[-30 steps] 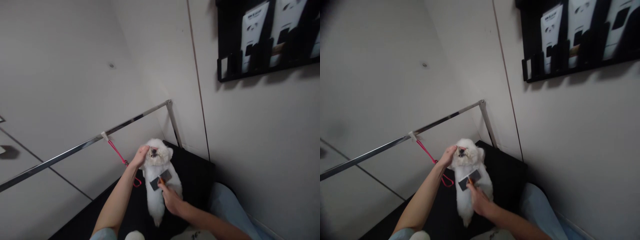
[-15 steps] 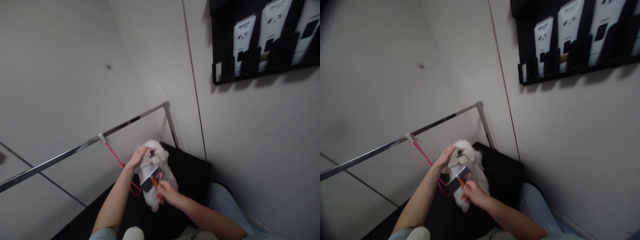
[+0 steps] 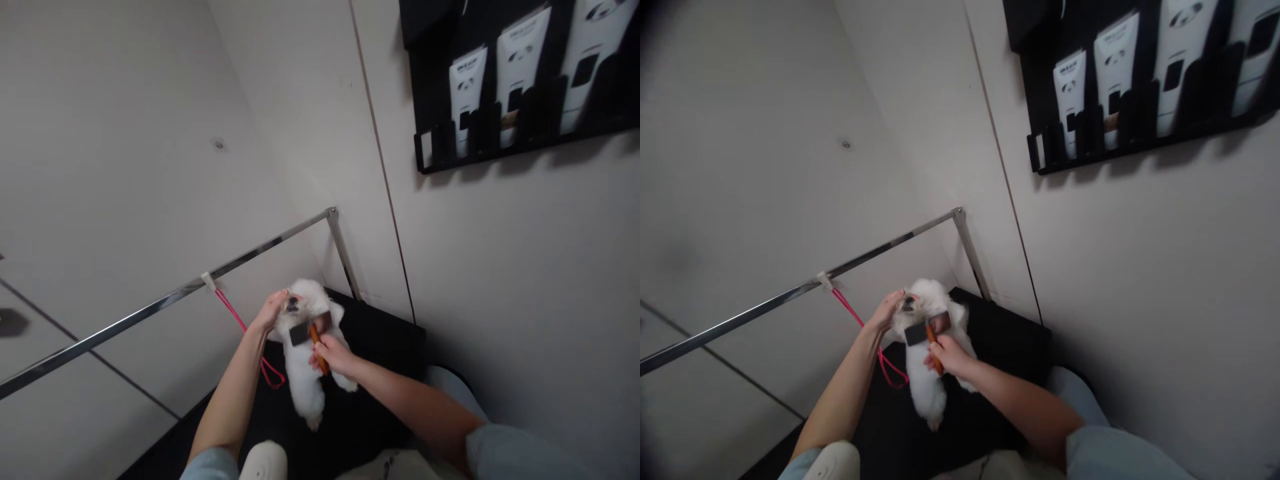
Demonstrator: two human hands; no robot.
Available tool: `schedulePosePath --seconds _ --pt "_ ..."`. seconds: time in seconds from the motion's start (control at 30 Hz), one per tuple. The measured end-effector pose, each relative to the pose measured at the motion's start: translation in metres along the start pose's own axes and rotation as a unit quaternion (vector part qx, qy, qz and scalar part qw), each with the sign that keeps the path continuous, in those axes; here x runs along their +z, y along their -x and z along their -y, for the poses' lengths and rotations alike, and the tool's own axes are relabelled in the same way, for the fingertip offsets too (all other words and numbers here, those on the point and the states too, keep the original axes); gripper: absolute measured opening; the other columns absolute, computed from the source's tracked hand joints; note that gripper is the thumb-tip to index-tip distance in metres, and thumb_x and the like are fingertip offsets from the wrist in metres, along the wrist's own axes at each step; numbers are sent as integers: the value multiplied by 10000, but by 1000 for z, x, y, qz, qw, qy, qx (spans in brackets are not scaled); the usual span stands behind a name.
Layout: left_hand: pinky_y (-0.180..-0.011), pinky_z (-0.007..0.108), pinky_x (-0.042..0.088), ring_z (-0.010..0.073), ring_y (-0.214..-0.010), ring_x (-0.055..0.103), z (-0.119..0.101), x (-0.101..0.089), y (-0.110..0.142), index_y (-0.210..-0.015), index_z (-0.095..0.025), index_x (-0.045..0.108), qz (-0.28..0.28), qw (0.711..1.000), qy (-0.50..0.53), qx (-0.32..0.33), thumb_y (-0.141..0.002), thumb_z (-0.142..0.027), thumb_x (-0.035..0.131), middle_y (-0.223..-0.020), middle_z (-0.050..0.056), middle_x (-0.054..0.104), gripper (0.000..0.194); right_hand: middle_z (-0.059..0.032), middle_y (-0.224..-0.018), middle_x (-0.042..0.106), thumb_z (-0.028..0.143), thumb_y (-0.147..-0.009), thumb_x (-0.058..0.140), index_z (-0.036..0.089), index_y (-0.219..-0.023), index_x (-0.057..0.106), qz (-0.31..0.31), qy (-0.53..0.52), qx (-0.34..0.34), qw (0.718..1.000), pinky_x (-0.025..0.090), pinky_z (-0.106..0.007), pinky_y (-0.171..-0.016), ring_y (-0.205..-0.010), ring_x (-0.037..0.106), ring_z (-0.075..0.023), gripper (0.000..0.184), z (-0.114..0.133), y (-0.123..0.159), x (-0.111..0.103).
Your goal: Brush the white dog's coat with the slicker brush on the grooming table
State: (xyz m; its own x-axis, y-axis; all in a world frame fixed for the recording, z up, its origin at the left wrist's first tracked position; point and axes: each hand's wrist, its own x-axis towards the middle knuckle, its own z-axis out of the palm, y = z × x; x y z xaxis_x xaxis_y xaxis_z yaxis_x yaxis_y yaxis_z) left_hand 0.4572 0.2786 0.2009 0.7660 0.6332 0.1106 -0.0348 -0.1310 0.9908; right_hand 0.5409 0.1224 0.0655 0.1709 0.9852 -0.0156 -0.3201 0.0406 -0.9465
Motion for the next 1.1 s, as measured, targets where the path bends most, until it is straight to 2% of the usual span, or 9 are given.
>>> schedulePosePath --seconds 0.13,0.3,0.47,0.57,0.67,0.83,0.9,1.0,1.1 --pt "-553 254 458 164 -539 604 0 3 0 -710 -103 741 37 999 -14 -3 -623 -651 721 -622 93 699 555 -3 -613 623 370 -976 390 187 -866 438 36 18 152 988 392 -215 -455 -442 547 -108 219 0 9 6" --pt "-581 265 468 174 -563 612 -2 6 0 -702 -111 743 30 999 -26 15 -593 -652 738 -638 90 707 552 6 -719 658 209 -930 451 187 -860 447 -10 59 49 997 393 -184 -495 -542 589 -87 73 21 12 11" --pt "-634 276 489 198 -632 642 -8 10 3 -737 -118 765 83 994 -62 16 -657 -671 690 -679 106 722 564 -12 -567 618 238 -908 416 197 -801 435 61 65 180 980 392 -232 -441 -421 538 -132 116 8 27 14" --pt "-618 274 483 198 -621 641 -9 11 2 -745 -119 772 98 992 -71 20 -662 -650 702 -696 116 728 541 -27 -686 669 275 -875 486 197 -830 456 64 28 68 995 425 -239 -491 -523 597 -137 95 16 23 14" --pt "-598 262 471 187 -595 631 -9 14 -2 -776 -109 780 109 991 -77 16 -666 -624 717 -702 118 731 530 -27 -727 667 293 -832 567 195 -794 468 -36 44 -39 998 418 -232 -521 -594 597 -131 145 12 12 12" --pt "-605 273 481 203 -617 643 -7 27 -11 -782 -122 782 134 988 -80 4 -693 -629 689 -714 118 734 523 7 -585 613 445 -850 548 216 -805 416 -1 8 161 987 379 -228 -450 -441 532 -124 268 -32 19 13" --pt "-610 266 481 194 -617 637 -6 33 -16 -757 -122 780 124 989 -84 14 -686 -620 701 -706 111 732 509 -17 -660 653 474 -845 564 210 -835 431 31 -32 107 993 404 -231 -471 -493 577 -132 296 -26 19 11" --pt "-621 263 487 183 -611 632 -5 39 -25 -773 -118 779 107 991 -79 11 -676 -590 725 -711 100 735 485 -16 -728 664 443 -830 617 194 -842 453 -37 -28 -14 999 430 -220 -529 -581 611 -123 298 -5 9 3" --pt "-592 259 483 179 -584 626 0 45 -32 -737 -116 768 100 993 -69 -3 -686 -566 723 -680 97 727 455 9 -636 624 407 -888 551 191 -808 453 -56 -1 89 994 401 -205 -502 -505 568 -104 250 -11 10 -4"
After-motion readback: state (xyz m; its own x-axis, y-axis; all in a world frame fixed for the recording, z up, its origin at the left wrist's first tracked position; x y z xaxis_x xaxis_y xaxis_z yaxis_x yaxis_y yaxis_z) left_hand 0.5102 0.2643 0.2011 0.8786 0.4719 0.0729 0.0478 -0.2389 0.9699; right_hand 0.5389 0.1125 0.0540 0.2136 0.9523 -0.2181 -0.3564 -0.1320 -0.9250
